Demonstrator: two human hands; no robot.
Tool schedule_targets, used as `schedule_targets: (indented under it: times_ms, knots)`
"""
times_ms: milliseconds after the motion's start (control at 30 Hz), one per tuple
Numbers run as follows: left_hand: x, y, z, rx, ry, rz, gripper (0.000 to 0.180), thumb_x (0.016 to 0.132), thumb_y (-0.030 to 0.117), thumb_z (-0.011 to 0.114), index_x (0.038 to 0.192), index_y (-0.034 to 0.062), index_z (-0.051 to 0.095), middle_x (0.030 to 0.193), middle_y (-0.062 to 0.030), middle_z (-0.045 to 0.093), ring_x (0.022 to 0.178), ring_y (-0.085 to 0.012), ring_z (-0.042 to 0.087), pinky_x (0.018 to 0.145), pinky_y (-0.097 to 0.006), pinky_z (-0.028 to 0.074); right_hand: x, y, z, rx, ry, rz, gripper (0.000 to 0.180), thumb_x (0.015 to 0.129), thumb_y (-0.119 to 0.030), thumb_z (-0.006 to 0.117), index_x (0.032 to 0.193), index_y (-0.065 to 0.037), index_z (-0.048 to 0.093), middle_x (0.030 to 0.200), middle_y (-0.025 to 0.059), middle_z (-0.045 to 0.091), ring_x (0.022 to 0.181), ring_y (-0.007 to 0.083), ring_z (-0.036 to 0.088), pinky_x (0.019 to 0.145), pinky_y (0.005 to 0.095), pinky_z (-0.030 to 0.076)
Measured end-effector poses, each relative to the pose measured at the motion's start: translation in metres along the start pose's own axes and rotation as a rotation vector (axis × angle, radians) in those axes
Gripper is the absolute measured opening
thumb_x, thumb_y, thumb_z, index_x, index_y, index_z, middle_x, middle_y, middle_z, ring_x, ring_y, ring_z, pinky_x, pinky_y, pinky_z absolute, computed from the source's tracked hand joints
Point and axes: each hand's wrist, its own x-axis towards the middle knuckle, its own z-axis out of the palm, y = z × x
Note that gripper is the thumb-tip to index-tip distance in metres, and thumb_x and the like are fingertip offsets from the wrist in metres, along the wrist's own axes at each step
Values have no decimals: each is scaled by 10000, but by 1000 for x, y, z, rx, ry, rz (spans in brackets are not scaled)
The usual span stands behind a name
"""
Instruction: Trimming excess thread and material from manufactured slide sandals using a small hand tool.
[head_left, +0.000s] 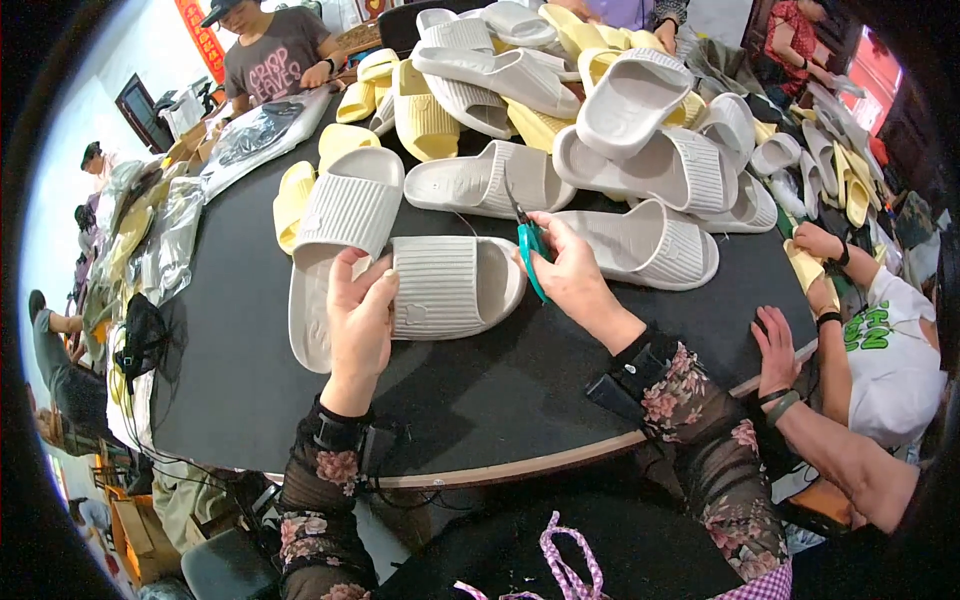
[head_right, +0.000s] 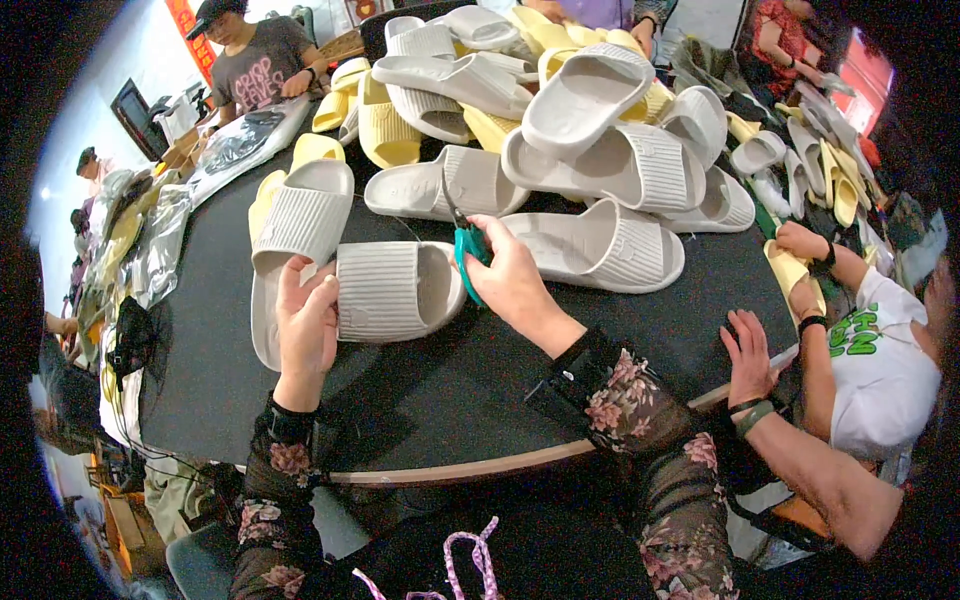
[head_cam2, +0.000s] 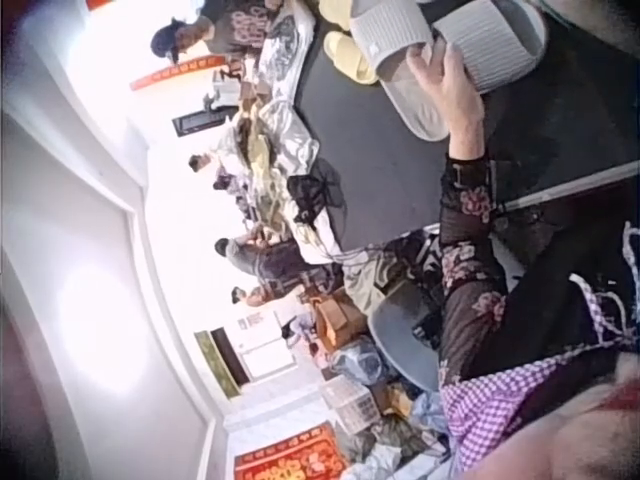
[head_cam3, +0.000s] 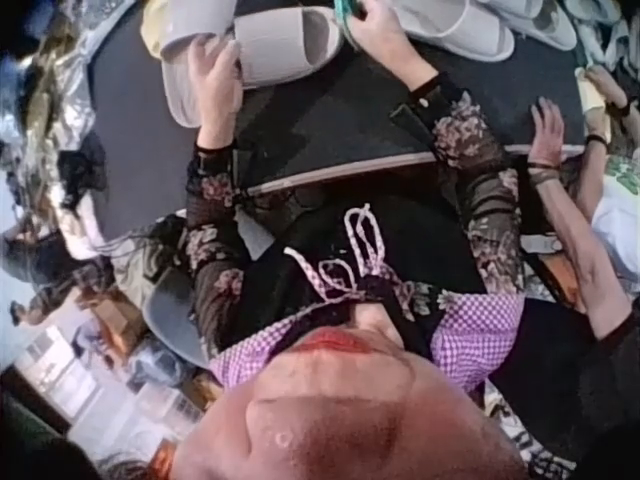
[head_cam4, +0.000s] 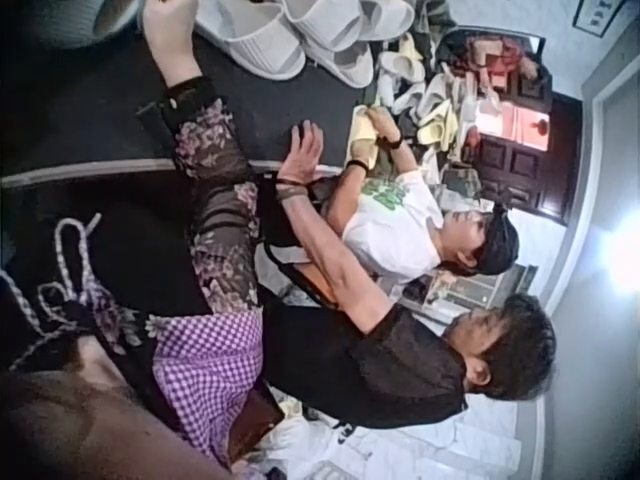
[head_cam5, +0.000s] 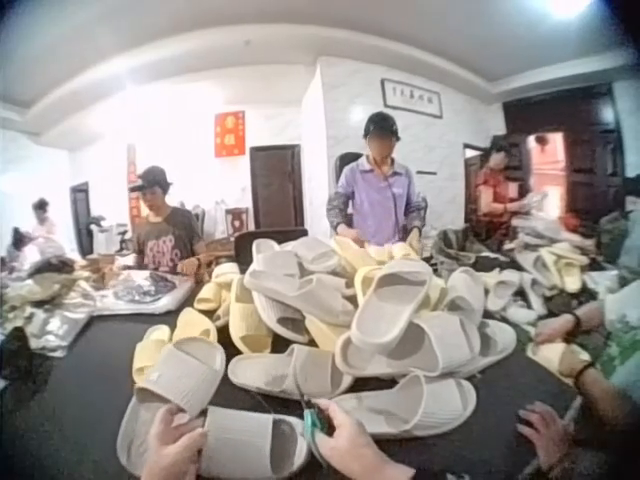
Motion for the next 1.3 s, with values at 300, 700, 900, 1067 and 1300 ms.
schedule_targets:
  times_ms: [300,700,900,1067,1300]
  knots:
    - [-7,-5,0,6,-63,82,433,923,38,441,1303,-4,236,1223,-270,511,1076,-275,564,871,-354,465,1,-2,-1,-86,113,-42,436,800,-104,671,1169,41,489,871,138,628,789,167,599,717,297,476]
    - [4,5,-15,196,5,164,202,952,110,473,1127,12,491,918,-90,644,747,-113,615,605,-231,480,6,-23,-13,238,-34,55,440,798,-39,672,1191,23,484,897,47,597,805,86,556,726,228,474]
    - [1,4,-11,146,-10,24,180,952,145,490,1103,52,517,755,11,583,634,-62,559,573,-222,463,5,-29,-17,263,-136,149,522,783,-102,709,1240,-21,472,941,16,555,850,79,512,774,224,434]
    - [-1,5,-12,104,-76,-110,252,933,130,519,1166,48,473,839,-14,602,715,-72,579,650,-237,476,6,-20,-14,362,-119,133,515,789,-104,702,1235,4,467,916,11,556,827,72,507,759,214,429]
    - [-7,7,8,165,-60,-150,358,899,120,547,1214,25,404,875,-50,625,735,-78,563,624,-205,424,6,-6,-7,266,-95,127,466,827,-107,662,1230,10,458,895,8,562,767,56,517,660,212,444]
